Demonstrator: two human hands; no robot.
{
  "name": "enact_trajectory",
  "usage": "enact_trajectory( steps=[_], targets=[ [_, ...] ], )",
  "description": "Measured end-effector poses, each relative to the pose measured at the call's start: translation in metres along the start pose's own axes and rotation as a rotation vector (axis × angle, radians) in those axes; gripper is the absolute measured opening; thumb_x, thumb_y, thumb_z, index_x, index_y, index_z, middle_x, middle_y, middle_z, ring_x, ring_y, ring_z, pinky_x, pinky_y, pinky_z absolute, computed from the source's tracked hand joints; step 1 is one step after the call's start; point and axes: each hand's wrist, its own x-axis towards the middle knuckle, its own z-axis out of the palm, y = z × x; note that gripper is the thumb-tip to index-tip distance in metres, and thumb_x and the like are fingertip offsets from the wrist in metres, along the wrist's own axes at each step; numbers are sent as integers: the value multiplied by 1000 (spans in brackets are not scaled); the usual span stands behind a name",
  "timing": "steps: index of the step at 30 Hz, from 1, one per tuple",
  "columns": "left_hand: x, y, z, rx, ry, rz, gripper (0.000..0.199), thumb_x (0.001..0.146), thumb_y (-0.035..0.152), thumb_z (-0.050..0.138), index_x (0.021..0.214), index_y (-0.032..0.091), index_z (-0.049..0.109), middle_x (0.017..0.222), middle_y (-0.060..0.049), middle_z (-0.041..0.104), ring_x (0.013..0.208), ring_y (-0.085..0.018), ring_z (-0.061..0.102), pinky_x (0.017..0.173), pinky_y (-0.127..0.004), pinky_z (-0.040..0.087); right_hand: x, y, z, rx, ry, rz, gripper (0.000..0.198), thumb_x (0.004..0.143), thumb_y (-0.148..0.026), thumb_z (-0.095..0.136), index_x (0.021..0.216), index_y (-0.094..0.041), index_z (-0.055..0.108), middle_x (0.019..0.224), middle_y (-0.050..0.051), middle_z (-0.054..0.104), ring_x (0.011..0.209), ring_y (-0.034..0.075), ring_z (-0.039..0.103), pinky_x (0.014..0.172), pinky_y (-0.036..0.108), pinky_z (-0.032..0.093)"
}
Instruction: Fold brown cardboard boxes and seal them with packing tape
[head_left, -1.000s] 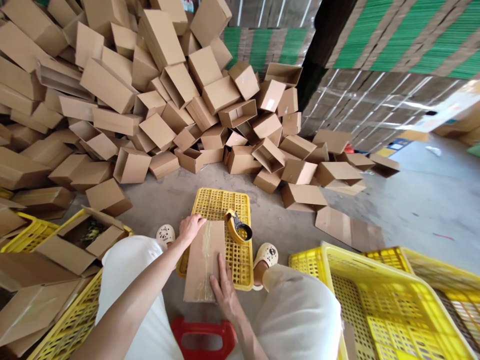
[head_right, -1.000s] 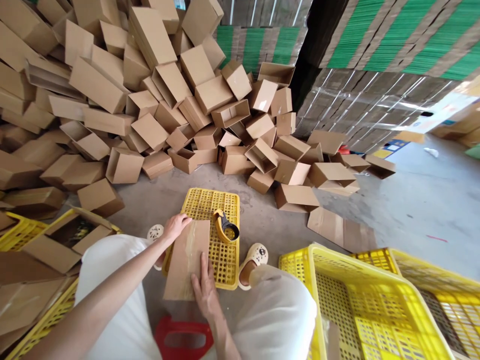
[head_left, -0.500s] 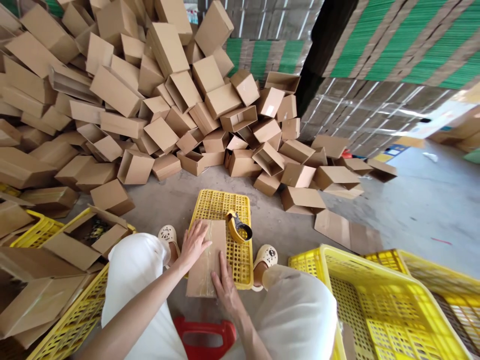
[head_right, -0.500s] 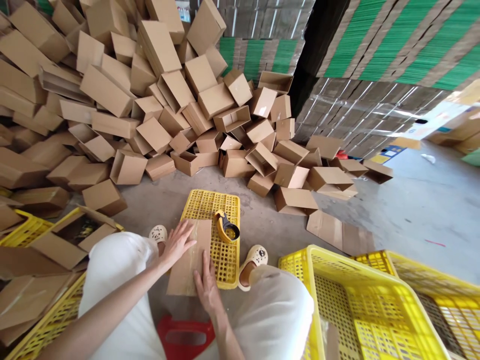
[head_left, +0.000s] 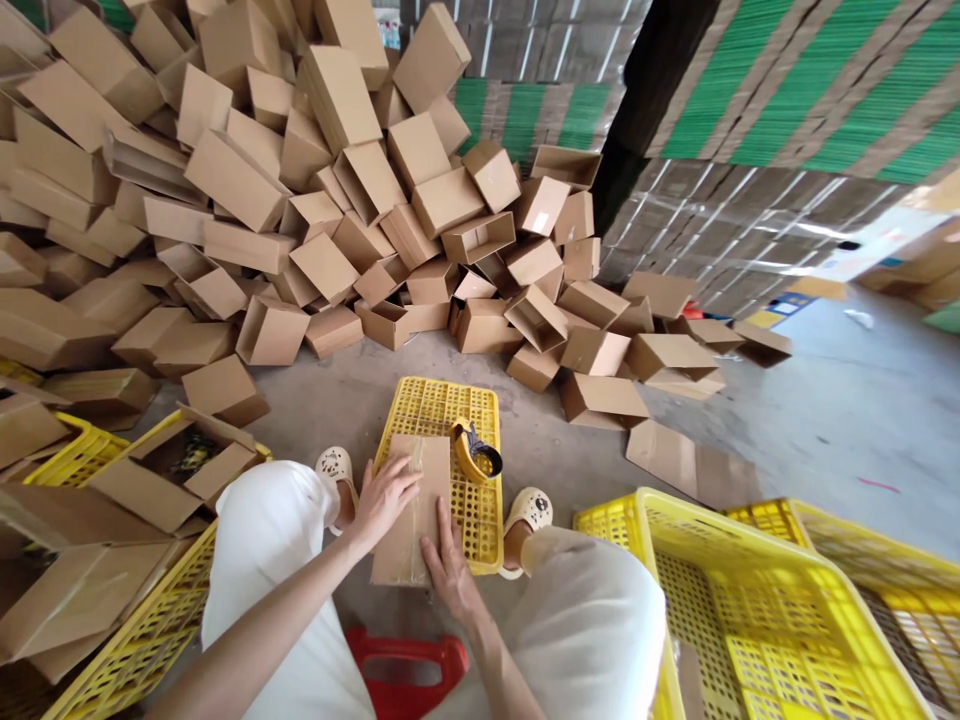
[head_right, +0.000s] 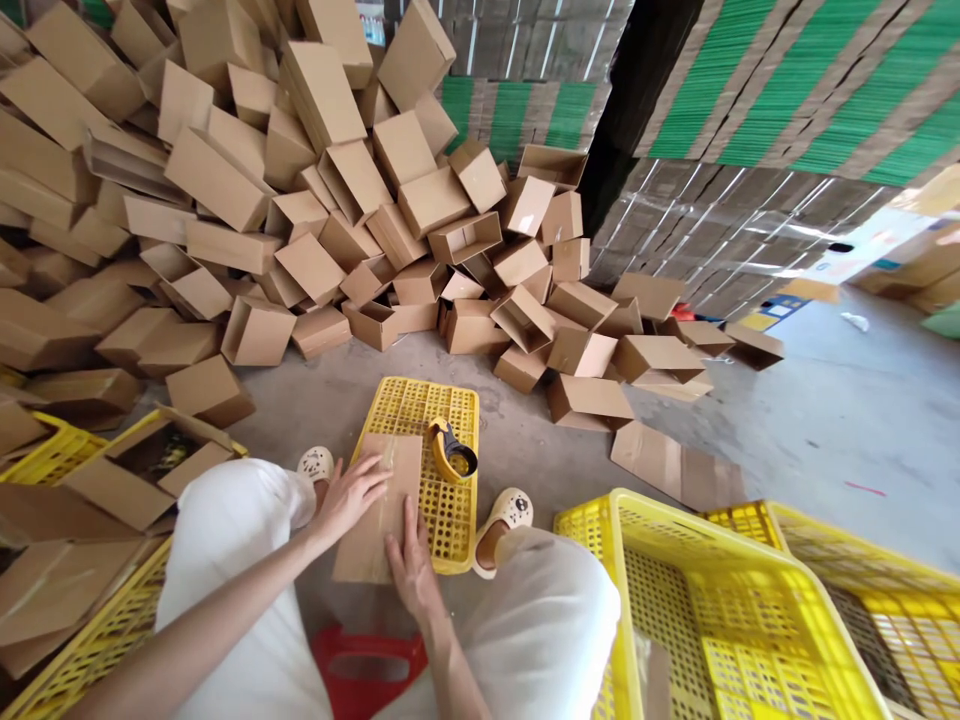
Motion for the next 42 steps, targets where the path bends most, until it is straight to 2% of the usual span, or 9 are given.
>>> enact_trajectory(
  steps=[5, 13, 18, 24, 28, 31, 34, 37, 42],
  targets=[
    [32, 3, -13, -26, -23, 25, 18, 103, 24, 60, 111, 31, 75, 149, -4, 65, 141, -28, 58, 129, -66, 24, -2, 1, 0, 3, 10, 12, 71, 109, -47, 43, 172, -29, 17, 177, 9, 22, 164, 29, 21, 134, 52, 18],
    [-6, -9, 6, 9, -83, 63, 50, 98, 28, 68, 146, 35, 57, 167, -7, 46, 153, -30, 46, 127, -68, 28, -2, 1, 2, 2, 5, 31, 73, 108, -49, 44, 172, -30, 16, 177, 9, 22, 165, 27, 18, 134, 48, 17],
    [-13, -4, 6, 5, -46, 81, 57, 95, 34, 72, 150, 33, 56, 167, -9, 47, 152, -32, 47, 129, -65, 27, -1, 0, 2, 9, 0, 16, 71, 109, -48, 41, 172, -30, 13, 178, 8, 19, 165, 27, 15, 135, 51, 14],
    [36, 1, -8, -17, 55, -3, 22, 107, 25, 49, 112, 29, 70, 139, -5, 69, 128, -25, 65, 129, -63, 24, -2, 2, 1, -18, 6, 17, 69, 110, -47, 40, 172, -31, 15, 178, 4, 17, 165, 26, 14, 135, 48, 15],
    [76, 0, -5, 0, 80, -54, 13, 105, 26, 56, 99, 25, 68, 109, -5, 72, 110, -25, 68, 127, -60, 27, -2, 2, -1, -13, 12, -1, 69, 110, -47, 41, 172, -33, 15, 178, 4, 19, 165, 26, 16, 135, 49, 15],
    [87, 0, -3, 5, 86, -66, 7, 100, 29, 65, 96, 24, 67, 106, -6, 70, 108, -26, 67, 123, -57, 35, -2, 2, -2, -9, 9, -4, 69, 110, -46, 42, 172, -33, 15, 178, 4, 20, 164, 26, 20, 135, 49, 17],
    [77, -1, -4, -3, 75, -29, 9, 98, 30, 70, 104, 24, 67, 113, -6, 70, 115, -25, 67, 121, -50, 40, -2, 1, -2, -11, 8, 15, 69, 109, -46, 43, 172, -33, 16, 178, 2, 19, 164, 26, 19, 135, 49, 16],
    [50, -4, -2, -11, 55, 21, 32, 97, 32, 72, 127, 25, 63, 138, -8, 66, 133, -26, 61, 124, -49, 39, -2, 0, 0, -6, -6, 40, 69, 109, -47, 41, 172, -33, 15, 178, 2, 17, 165, 25, 16, 135, 48, 15],
    [0, -9, 21, 36, 16, 132, 66, 102, 38, 62, 162, 24, 38, 172, -14, 38, 159, -31, 35, 127, -57, 35, 0, 4, 5, -18, 13, 27, 70, 109, -46, 40, 172, -31, 14, 177, 5, 19, 165, 25, 18, 135, 46, 15]
  ],
)
